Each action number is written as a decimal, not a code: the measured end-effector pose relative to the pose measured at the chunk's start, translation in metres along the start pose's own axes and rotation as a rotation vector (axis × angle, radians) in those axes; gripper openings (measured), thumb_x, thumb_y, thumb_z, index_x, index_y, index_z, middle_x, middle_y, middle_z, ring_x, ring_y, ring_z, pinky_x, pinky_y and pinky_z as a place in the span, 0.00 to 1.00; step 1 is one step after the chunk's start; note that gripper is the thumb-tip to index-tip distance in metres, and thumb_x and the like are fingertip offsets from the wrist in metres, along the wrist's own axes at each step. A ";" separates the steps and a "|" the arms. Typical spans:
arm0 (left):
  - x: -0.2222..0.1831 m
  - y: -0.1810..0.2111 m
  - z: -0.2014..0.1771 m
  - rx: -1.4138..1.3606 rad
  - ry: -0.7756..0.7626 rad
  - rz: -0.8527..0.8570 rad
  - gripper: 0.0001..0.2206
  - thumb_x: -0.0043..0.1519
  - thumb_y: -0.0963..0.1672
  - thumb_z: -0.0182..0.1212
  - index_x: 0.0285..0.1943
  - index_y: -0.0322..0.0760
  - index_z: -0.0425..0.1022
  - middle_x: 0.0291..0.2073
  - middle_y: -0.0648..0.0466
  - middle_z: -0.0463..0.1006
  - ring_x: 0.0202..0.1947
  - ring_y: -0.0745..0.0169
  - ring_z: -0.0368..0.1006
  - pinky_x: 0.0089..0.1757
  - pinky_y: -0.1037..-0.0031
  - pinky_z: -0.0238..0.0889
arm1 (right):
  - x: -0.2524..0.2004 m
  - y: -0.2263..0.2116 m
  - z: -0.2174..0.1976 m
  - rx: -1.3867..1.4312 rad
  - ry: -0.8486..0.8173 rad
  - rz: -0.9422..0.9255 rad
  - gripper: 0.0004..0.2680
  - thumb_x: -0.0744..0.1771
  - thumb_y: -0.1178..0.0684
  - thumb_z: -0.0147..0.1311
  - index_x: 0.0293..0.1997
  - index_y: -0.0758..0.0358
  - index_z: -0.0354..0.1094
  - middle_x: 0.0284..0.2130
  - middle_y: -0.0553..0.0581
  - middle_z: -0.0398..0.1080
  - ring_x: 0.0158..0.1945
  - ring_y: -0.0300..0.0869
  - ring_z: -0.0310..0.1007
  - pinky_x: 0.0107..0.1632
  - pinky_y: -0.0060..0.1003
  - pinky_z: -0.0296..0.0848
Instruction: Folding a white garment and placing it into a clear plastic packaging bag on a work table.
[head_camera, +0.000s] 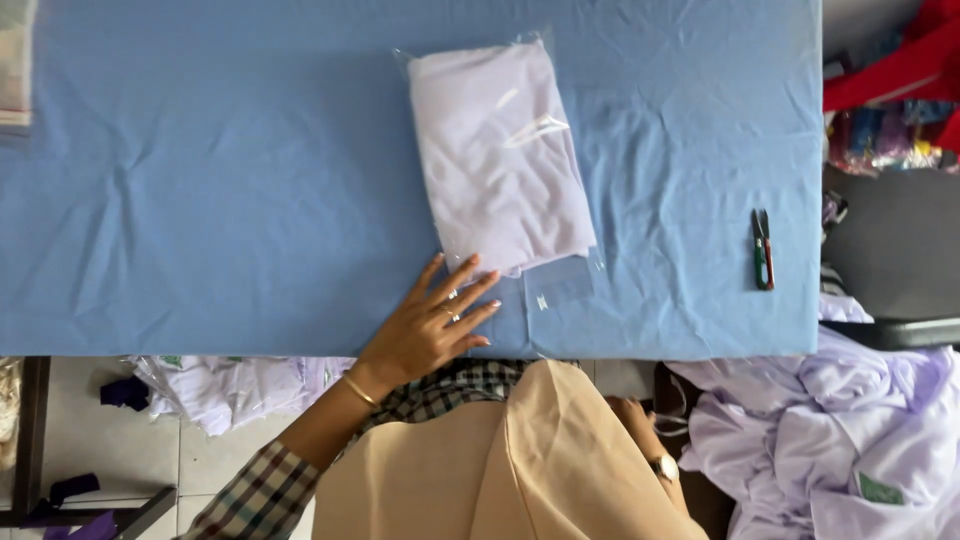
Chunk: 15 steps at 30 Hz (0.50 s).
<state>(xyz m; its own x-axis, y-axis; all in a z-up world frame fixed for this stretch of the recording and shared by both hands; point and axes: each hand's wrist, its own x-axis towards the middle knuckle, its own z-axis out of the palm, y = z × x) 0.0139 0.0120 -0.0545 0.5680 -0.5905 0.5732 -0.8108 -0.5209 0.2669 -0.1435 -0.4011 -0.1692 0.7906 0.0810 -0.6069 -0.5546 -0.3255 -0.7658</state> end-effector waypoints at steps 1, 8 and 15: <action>-0.003 0.002 -0.004 0.021 0.007 -0.004 0.18 0.68 0.52 0.55 0.61 0.42 0.76 0.69 0.47 0.69 0.71 0.39 0.61 0.64 0.41 0.54 | 0.002 -0.009 0.001 -0.208 -0.030 -0.045 0.04 0.65 0.51 0.58 0.36 0.57 0.75 0.23 0.59 0.74 0.28 0.54 0.74 0.31 0.46 0.71; -0.018 0.000 -0.021 0.054 0.019 0.044 0.08 0.64 0.43 0.65 0.49 0.34 0.81 0.63 0.46 0.75 0.65 0.41 0.69 0.60 0.54 0.67 | -0.020 -0.223 0.015 -0.555 0.188 -0.710 0.07 0.65 0.61 0.57 0.41 0.57 0.81 0.28 0.57 0.81 0.27 0.54 0.79 0.34 0.46 0.79; -0.008 0.001 -0.026 0.122 0.168 0.138 0.06 0.66 0.39 0.61 0.45 0.27 0.80 0.48 0.41 0.82 0.53 0.44 0.79 0.52 0.63 0.75 | 0.062 -0.240 -0.013 -1.248 0.530 -1.436 0.20 0.66 0.70 0.46 0.56 0.47 0.77 0.55 0.54 0.75 0.55 0.58 0.73 0.54 0.51 0.74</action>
<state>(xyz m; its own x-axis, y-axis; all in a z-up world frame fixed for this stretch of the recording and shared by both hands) 0.0054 0.0325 -0.0381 0.4133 -0.5559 0.7212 -0.8505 -0.5186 0.0877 0.0420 -0.3296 -0.0199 0.5286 0.6784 0.5102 0.7256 -0.6731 0.1432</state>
